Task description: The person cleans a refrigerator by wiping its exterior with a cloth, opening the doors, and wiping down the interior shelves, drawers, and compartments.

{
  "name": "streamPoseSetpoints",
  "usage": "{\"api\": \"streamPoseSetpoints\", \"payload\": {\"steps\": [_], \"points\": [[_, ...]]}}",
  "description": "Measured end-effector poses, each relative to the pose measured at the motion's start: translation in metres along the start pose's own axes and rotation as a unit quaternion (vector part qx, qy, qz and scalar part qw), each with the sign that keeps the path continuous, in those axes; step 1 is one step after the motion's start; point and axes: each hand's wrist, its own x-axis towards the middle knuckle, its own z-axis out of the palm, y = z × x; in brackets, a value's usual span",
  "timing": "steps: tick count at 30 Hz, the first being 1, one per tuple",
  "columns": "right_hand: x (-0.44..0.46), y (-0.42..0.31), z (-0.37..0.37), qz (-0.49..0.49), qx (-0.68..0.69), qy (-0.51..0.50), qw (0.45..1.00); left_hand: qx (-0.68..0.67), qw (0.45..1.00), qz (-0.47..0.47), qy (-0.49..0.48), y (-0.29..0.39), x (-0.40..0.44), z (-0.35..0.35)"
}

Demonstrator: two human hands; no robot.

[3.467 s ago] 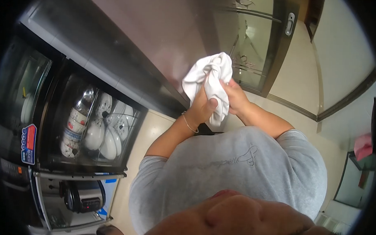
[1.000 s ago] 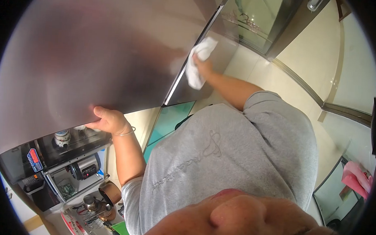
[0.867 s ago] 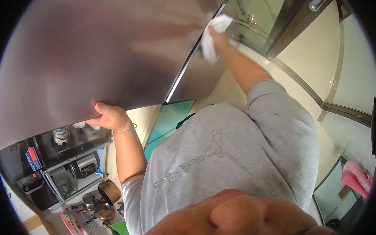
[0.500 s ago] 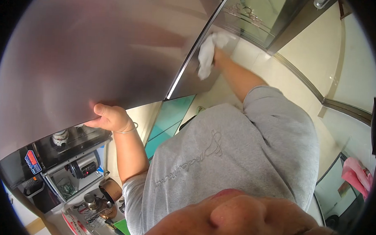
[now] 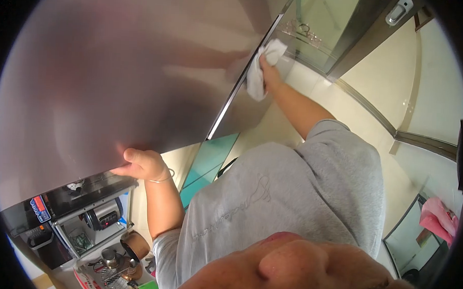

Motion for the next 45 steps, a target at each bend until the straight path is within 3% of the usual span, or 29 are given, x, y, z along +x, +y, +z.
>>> {"api": "streamPoseSetpoints", "payload": {"steps": [2,4,6,9,11,16,18,21,23,24,26,28,30,31,34,36,38,39,41,42,45], "points": [[0.021,-0.066,-0.003,-0.010,-0.008,-0.013,1.000,-0.019,1.000,-0.001,0.000,0.003,0.002,0.002],[0.059,-0.106,-0.003,-0.152,0.020,-0.042,0.987,0.003,1.000,-0.007,-0.009,0.004,0.003,0.002],[0.079,-0.152,0.001,-0.207,0.013,0.015,0.978,-0.002,1.000,-0.017,0.002,0.007,0.001,0.004],[0.109,-0.201,0.008,-0.266,0.119,0.033,0.956,0.023,1.000,-0.009,-0.001,0.008,0.004,0.005],[0.139,-0.226,0.004,-0.312,0.052,0.059,0.947,0.015,1.000,-0.013,-0.018,0.006,0.004,0.003],[0.175,-0.201,-0.009,-0.252,-0.050,0.156,0.954,-0.012,1.000,-0.009,-0.022,0.006,0.004,0.004],[0.181,-0.160,-0.010,-0.357,-0.008,0.147,0.923,-0.017,1.000,-0.001,-0.004,0.004,0.002,0.005],[0.043,-0.141,0.024,-0.266,-0.044,0.059,0.961,-0.010,1.000,-0.004,0.013,0.001,0.001,0.002],[-0.001,-0.105,0.042,-0.308,-0.065,0.046,0.948,-0.025,1.000,0.000,-0.008,0.001,0.004,0.001],[-0.012,-0.077,0.049,-0.392,-0.064,0.046,0.916,-0.027,1.000,-0.002,-0.006,0.003,0.005,0.002],[-0.033,-0.038,0.059,-0.582,-0.221,0.086,0.778,-0.031,0.999,-0.002,-0.016,0.007,0.008,0.002],[-0.071,-0.040,0.074,-0.648,-0.180,-0.002,0.740,-0.026,1.000,-0.002,-0.015,0.004,0.007,-0.002],[-0.106,-0.078,0.082,-0.717,-0.342,-0.053,0.605,-0.020,1.000,-0.005,-0.018,0.005,0.006,-0.003],[-0.106,-0.090,0.093,-0.755,-0.275,-0.081,0.589,-0.016,1.000,-0.003,-0.013,0.005,0.005,-0.002],[-0.103,-0.174,0.110,-0.798,-0.265,-0.193,0.505,-0.006,1.000,0.003,-0.008,0.008,0.006,-0.001],[-0.095,-0.213,0.109,-0.776,-0.299,-0.129,0.540,-0.003,1.000,0.003,-0.005,0.011,0.009,0.001],[-0.058,-0.242,0.115,-0.720,-0.151,-0.097,0.670,-0.003,1.000,0.011,-0.016,0.013,0.010,0.001],[-0.010,-0.260,0.116,-0.696,-0.116,-0.012,0.709,-0.002,1.000,0.009,-0.014,0.013,0.010,0.001],[0.025,-0.285,0.094,-0.545,-0.096,0.049,0.831,-0.004,1.000,0.020,-0.004,0.012,0.011,0.003],[0.023,-0.297,0.081,-0.413,-0.113,0.024,0.903,-0.004,1.000,0.021,-0.003,0.013,0.011,0.003],[0.046,-0.230,0.058,-0.340,-0.100,0.072,0.932,0.002,0.999,0.027,0.021,0.012,0.012,0.003]]}}
